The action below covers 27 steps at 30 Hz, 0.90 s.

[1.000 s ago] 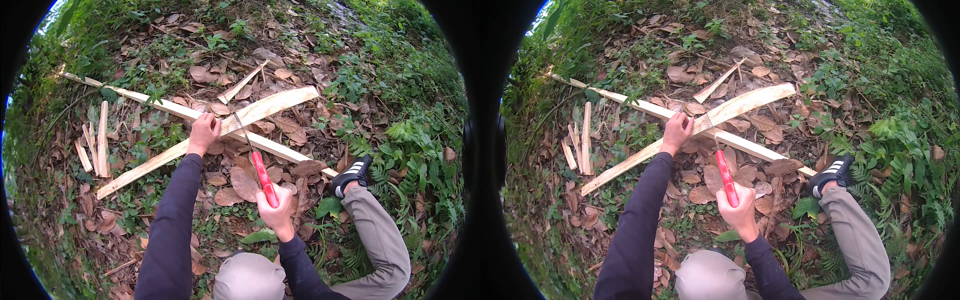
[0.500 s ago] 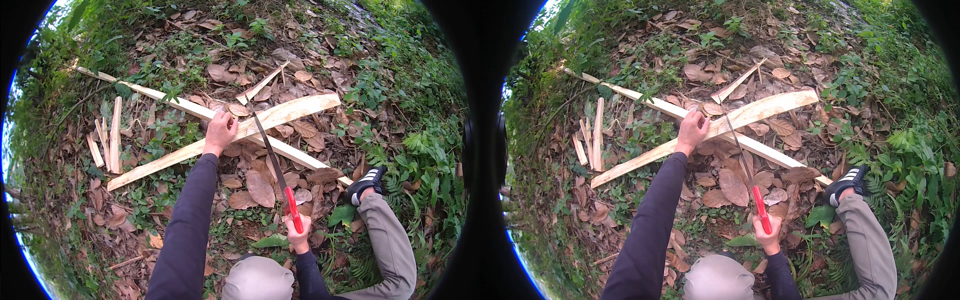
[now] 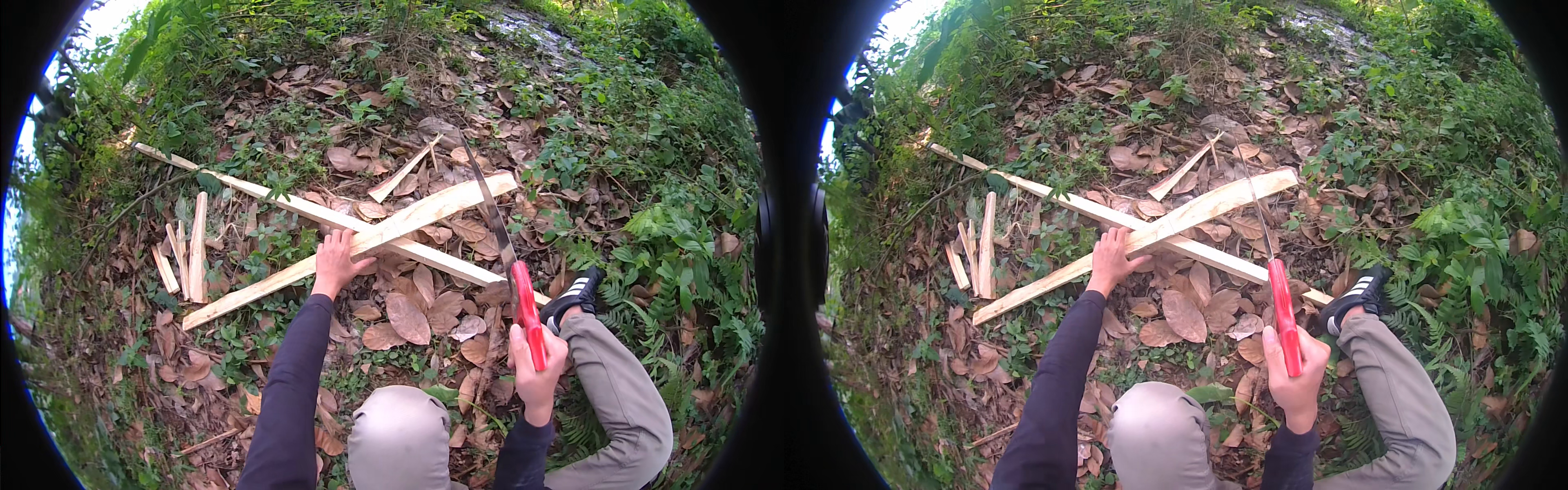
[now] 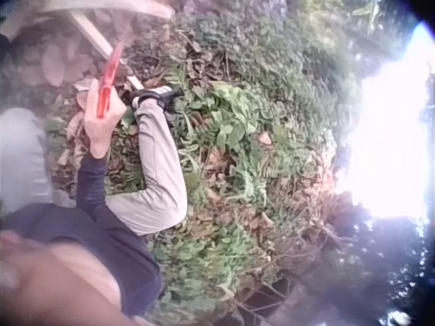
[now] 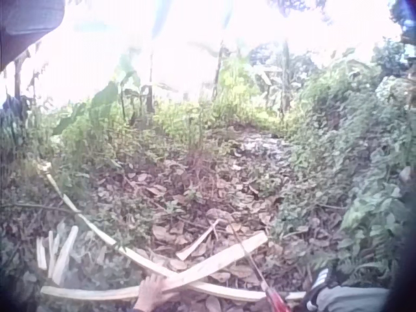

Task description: The person sits on the forest floor and uses a red folding saw to cut a long, light-colored wooden plank. The plank is supported by a cross-shaped arrangement of other wooden pieces. The person saws through the wood repeatedly, creating small wood chips.

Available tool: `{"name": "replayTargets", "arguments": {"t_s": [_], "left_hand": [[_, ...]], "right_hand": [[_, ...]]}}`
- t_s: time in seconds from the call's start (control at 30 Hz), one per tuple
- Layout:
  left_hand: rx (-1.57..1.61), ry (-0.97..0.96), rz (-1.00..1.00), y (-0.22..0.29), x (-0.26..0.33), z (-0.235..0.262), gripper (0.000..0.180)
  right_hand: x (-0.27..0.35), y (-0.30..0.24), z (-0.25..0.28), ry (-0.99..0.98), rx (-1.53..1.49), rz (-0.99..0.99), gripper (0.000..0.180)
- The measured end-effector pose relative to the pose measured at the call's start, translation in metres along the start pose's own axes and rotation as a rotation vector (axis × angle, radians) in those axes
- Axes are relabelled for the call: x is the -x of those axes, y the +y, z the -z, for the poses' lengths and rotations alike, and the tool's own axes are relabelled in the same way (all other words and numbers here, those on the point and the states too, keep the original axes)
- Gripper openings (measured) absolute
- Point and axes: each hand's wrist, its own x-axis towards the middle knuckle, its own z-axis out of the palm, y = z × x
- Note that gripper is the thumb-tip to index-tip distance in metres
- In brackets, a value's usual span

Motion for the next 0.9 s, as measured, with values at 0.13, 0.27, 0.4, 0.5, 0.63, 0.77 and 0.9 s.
{"name": "replayTargets", "arguments": {"t_s": [0.13, 0.27, 0.4, 0.5, 0.63, 0.77, 0.9], "left_hand": [[0.168, 0.012, -0.071, -0.047, 0.033, -0.02, 0.054], [0.234, -0.037, -0.066, -0.044, 0.018, -0.008, 0.047], [0.224, -0.088, -0.09, -0.048, -0.003, -0.005, 0.034], [0.146, -0.125, -0.03, -0.052, -0.004, -0.006, 0.03], [0.1, -0.163, 0.083, -0.059, -0.018, 0.003, 0.037], [0.081, -0.234, 0.098, -0.045, -0.035, 0.013, 0.05], [0.086, -0.344, 0.178, -0.052, -0.047, 0.011, 0.06]], "right_hand": [[-0.036, -0.027, -0.012, 0.009, 0.288, 0.219, 0.021], [-0.103, -0.032, -0.003, -0.198, 0.369, 0.294, 0.03], [-0.168, -0.028, -0.009, -0.475, 0.517, 0.435, 0.032], [-0.171, -0.021, -0.003, -0.731, 0.561, 0.591, 0.031], [-0.153, 0.005, 0.01, -0.841, 0.664, 0.622, 0.023], [-0.124, 0.078, 0.019, -0.632, 0.654, 0.747, 0.019], [-0.118, 0.097, 0.013, -0.607, 0.681, 0.882, 0.02]]}}
